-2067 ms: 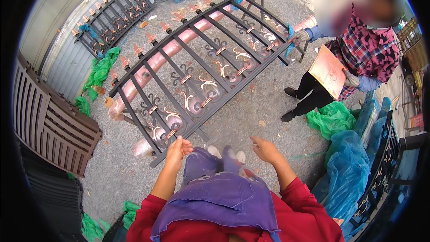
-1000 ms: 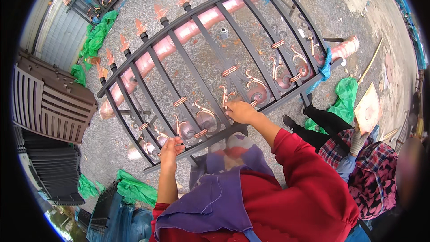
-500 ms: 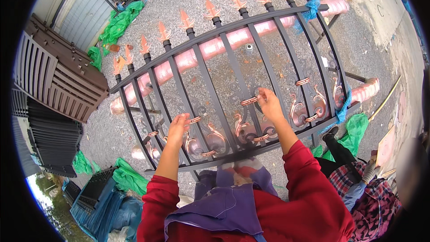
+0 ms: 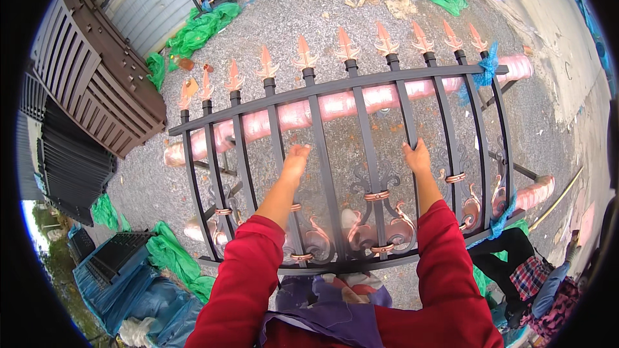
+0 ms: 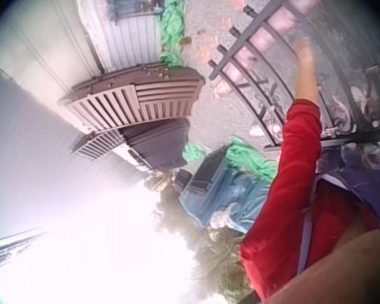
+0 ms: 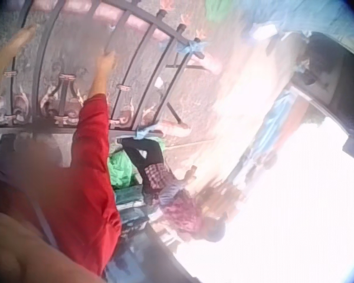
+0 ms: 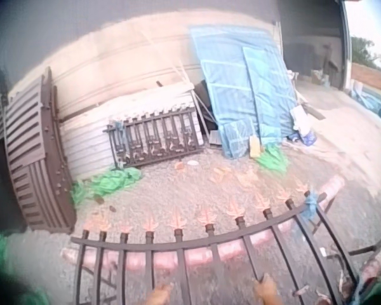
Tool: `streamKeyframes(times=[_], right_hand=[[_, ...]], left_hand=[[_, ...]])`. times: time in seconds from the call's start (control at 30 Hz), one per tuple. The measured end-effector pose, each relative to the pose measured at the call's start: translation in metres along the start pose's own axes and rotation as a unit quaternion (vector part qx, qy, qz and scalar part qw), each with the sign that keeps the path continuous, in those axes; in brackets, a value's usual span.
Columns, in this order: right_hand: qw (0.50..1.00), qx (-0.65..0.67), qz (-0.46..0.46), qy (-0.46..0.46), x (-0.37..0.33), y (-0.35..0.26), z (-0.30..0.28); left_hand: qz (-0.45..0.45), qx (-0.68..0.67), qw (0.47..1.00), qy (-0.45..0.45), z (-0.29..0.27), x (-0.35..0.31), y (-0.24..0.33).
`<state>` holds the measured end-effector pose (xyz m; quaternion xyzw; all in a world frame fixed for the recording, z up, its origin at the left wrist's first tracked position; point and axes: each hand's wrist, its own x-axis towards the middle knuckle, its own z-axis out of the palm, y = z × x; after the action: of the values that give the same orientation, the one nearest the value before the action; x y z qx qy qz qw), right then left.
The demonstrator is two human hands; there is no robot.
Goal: The person uses a small abrasive pad to rub and polish the copper-colored decorative elements on a black metal gate. They repeatedly dip the pad into a container of pink paste and apply it to various ornamental parts of the gate.
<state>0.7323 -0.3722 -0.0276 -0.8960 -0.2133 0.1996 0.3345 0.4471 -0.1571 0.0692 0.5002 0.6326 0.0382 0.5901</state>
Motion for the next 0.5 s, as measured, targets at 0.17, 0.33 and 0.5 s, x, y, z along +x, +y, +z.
streamKeyframes(times=[0.17, 0.33, 0.5], right_hand=[[0.970, 0.196, 0.100, -0.105, 0.009, -0.009, 0.003], [0.967, 0.203, 0.116, -0.098, 0.006, -0.006, -0.009], [0.986, 0.152, 0.027, -0.066, -0.014, -0.026, -0.028]], left_hand=[[0.001, -0.117, 0.986, -0.117, 0.024, 0.055, -0.042], [-0.035, -0.111, 0.992, -0.051, 0.054, 0.030, -0.010], [0.065, -0.105, 0.991, -0.055, 0.032, -0.001, -0.007]])
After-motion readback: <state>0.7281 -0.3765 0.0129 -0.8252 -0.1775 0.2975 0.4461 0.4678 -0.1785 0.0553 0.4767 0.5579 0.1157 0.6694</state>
